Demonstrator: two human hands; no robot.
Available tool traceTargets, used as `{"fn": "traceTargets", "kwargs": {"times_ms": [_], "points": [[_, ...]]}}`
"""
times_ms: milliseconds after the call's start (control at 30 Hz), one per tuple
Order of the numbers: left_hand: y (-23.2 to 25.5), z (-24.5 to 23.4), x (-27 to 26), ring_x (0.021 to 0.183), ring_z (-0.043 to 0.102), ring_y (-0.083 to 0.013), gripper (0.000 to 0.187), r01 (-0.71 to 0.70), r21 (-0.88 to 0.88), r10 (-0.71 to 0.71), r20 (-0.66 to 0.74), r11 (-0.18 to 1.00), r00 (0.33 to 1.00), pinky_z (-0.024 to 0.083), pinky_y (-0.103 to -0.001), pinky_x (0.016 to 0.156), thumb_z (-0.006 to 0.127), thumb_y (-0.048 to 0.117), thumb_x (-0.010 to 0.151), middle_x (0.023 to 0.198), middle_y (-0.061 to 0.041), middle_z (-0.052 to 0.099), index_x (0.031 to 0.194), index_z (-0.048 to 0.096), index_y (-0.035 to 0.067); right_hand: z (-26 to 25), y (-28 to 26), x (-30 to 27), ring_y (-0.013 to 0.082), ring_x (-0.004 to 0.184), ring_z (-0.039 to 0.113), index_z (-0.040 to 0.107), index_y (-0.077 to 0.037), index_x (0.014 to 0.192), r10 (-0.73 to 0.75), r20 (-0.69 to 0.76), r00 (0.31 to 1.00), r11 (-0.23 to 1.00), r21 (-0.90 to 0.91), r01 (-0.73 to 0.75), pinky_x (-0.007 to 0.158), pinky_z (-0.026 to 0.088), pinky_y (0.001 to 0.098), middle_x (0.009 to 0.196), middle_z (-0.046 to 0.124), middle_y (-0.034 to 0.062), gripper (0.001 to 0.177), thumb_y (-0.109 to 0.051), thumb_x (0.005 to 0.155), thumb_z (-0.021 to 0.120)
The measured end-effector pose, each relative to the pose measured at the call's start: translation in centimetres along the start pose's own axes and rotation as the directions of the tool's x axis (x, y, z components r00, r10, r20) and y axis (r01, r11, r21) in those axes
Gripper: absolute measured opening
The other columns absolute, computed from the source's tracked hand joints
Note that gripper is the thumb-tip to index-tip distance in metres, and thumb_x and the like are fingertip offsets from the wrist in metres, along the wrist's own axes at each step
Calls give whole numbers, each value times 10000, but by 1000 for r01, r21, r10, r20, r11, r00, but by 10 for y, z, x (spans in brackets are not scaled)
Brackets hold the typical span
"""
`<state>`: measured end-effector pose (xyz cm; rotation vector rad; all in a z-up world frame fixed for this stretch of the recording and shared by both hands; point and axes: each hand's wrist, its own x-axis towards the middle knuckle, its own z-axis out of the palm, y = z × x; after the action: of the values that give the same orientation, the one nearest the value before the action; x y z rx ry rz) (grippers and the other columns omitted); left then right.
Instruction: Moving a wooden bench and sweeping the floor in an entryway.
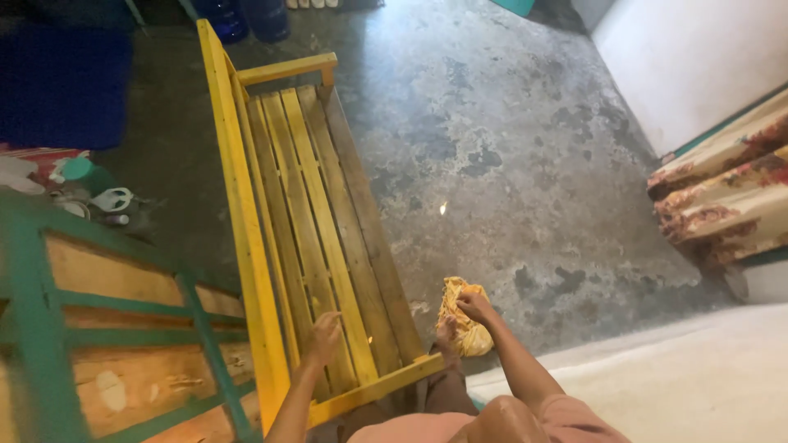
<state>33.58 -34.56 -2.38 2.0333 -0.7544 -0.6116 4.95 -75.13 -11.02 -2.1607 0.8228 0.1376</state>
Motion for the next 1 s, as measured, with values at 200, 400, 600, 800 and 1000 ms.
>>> {"fn": "traceTargets", "kwargs": {"times_ms": [200,400,600,800,1000], "points": [[77,41,25,1088,702,-299,311,110,41,-103,-146,993,984,564,-394,916,571,89,965,1251,-121,707,1255,681,77,-86,91,60,265,893,760,771,-73,1063,40,71,997,999,-31,-38,795,582,404,983,784,148,341,-337,868,680],[150,100,60,992,736,-275,388,182,26,-171,-222,983,960,589,-359,845,613,64,896,1189,-92,737,1277,672,111,-187,131,82,266,945,772,781,-80,1071,62,76,995,997,-44,-59,840,592,397,997,797,135,349,-344,868,676],[177,143,97,1034,714,-291,389,98,-32,-103,-311,995,945,603,-363,825,634,39,884,1179,-132,716,1268,659,98,-243,146,132,285,956,766,780,-89,1055,-2,111,994,995,-102,14,843,588,397,1000,794,138,339,-346,862,674],[193,147,102,977,736,-286,380,31,13,-26,-271,999,962,602,-367,830,630,58,896,1187,-129,713,1275,652,77,-245,135,174,276,946,777,775,-86,1067,-95,43,995,995,-30,97,834,595,397,999,783,156,336,-334,864,676],[157,171,86,1013,741,-270,377,152,-47,-159,-367,987,917,588,-367,855,616,58,892,1151,-124,743,1264,674,77,-265,65,173,265,915,755,763,-74,1088,-250,5,968,968,5,250,791,593,403,1004,783,156,314,-308,892,687]]}}
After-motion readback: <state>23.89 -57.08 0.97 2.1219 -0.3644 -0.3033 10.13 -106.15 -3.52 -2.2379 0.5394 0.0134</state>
